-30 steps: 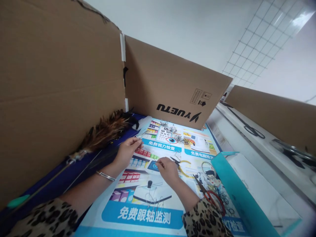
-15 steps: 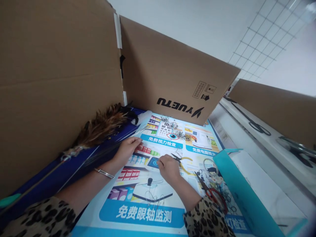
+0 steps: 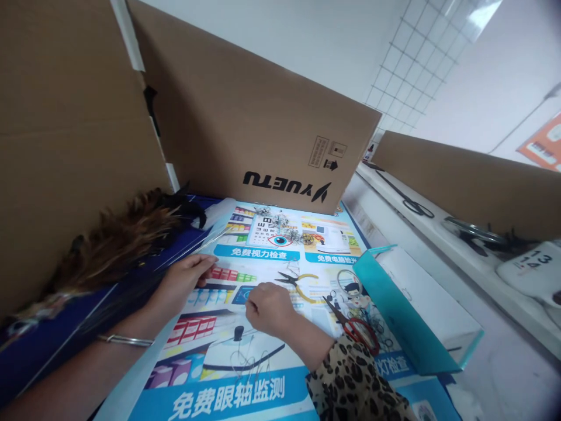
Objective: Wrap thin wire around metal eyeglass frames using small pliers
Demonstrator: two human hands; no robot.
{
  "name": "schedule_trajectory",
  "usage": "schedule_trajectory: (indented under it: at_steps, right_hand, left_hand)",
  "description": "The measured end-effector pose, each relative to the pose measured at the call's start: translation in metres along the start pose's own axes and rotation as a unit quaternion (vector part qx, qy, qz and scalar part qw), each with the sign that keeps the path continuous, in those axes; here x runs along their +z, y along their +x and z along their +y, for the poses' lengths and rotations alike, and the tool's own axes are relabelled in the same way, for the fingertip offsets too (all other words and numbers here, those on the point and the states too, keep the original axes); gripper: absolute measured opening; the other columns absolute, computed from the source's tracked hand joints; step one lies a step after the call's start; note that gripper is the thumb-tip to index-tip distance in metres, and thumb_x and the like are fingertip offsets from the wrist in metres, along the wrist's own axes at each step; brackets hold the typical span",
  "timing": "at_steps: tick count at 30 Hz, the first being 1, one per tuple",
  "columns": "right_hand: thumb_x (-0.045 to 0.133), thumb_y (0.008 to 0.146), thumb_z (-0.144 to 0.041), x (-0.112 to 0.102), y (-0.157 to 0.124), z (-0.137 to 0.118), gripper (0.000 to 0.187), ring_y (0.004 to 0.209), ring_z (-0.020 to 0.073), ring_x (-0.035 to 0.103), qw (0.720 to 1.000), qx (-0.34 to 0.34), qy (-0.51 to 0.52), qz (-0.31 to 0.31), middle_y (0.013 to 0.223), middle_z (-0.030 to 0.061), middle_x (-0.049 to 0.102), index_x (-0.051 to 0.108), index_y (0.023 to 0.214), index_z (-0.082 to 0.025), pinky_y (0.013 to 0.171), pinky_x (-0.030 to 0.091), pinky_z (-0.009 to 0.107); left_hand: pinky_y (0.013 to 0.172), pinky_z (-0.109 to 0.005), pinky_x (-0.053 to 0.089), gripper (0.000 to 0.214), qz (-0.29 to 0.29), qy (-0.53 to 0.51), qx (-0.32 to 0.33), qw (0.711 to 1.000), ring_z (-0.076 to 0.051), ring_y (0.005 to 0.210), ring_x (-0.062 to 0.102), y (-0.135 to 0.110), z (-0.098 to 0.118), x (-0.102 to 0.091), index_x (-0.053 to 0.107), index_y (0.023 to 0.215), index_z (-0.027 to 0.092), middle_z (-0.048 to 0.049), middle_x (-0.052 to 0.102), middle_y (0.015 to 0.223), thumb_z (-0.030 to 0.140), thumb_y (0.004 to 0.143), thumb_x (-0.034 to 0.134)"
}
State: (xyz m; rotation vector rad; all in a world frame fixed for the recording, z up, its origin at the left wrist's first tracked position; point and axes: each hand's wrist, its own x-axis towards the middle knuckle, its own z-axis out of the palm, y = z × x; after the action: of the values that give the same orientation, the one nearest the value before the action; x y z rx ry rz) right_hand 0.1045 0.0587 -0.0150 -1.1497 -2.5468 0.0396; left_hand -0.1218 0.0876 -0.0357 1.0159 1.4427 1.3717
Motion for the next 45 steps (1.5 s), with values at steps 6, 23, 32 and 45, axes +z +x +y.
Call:
schedule_trajectory:
  at_steps: [6,23,32,45]
  right_hand:
    - [0.044,0.084,-0.031,-0.001,-0.007,0.005,0.02,0.077,0.0169,0.055,1.0,-0.001,-0.012,-0.006,0.08,0.0034,0.062,0.061,0.081,-0.021,0.067,0.041,0.026]
    - [0.045,0.085,-0.024,-0.012,-0.012,0.017,0.015,0.081,0.0174,0.051,0.995,0.087,0.036,0.029,0.081,0.0048,0.058,0.057,0.078,-0.019,0.073,0.038,0.027]
    - [0.041,0.087,-0.024,-0.017,-0.01,0.013,0.018,0.08,0.0153,0.052,0.989,0.056,0.126,0.058,0.079,0.0034,0.058,0.057,0.079,-0.02,0.071,0.038,0.025]
    - [0.047,0.084,-0.026,-0.022,-0.007,0.013,0.012,0.067,0.0125,0.052,0.941,0.118,0.306,0.088,0.071,-0.0002,0.057,0.056,0.077,-0.02,0.063,0.04,0.023]
  left_hand:
    - [0.04,-0.018,0.035,0.033,-0.038,0.042,-0.026,0.998,-0.011,0.047,0.047,0.003,-0.002,-0.006,0.065,0.078,0.015,0.0016,0.056,0.055,0.046,0.066,0.066]
    - [0.03,-0.019,0.021,0.031,-0.065,0.097,-0.035,0.993,-0.01,0.029,0.04,-0.002,0.013,-0.007,0.057,0.049,0.017,0.0029,0.051,0.038,0.043,0.062,0.067]
    - [0.044,-0.021,0.041,0.034,-0.098,0.028,-0.009,0.995,-0.019,0.06,0.063,-0.021,0.036,0.011,0.066,0.082,0.015,-0.0073,0.07,0.072,0.047,0.07,0.061]
    - [0.071,-0.029,0.051,0.022,-0.031,-0.245,0.022,0.969,-0.017,0.08,0.064,-0.052,0.067,0.027,0.059,0.088,0.017,-0.0046,0.067,0.087,0.034,0.075,0.064]
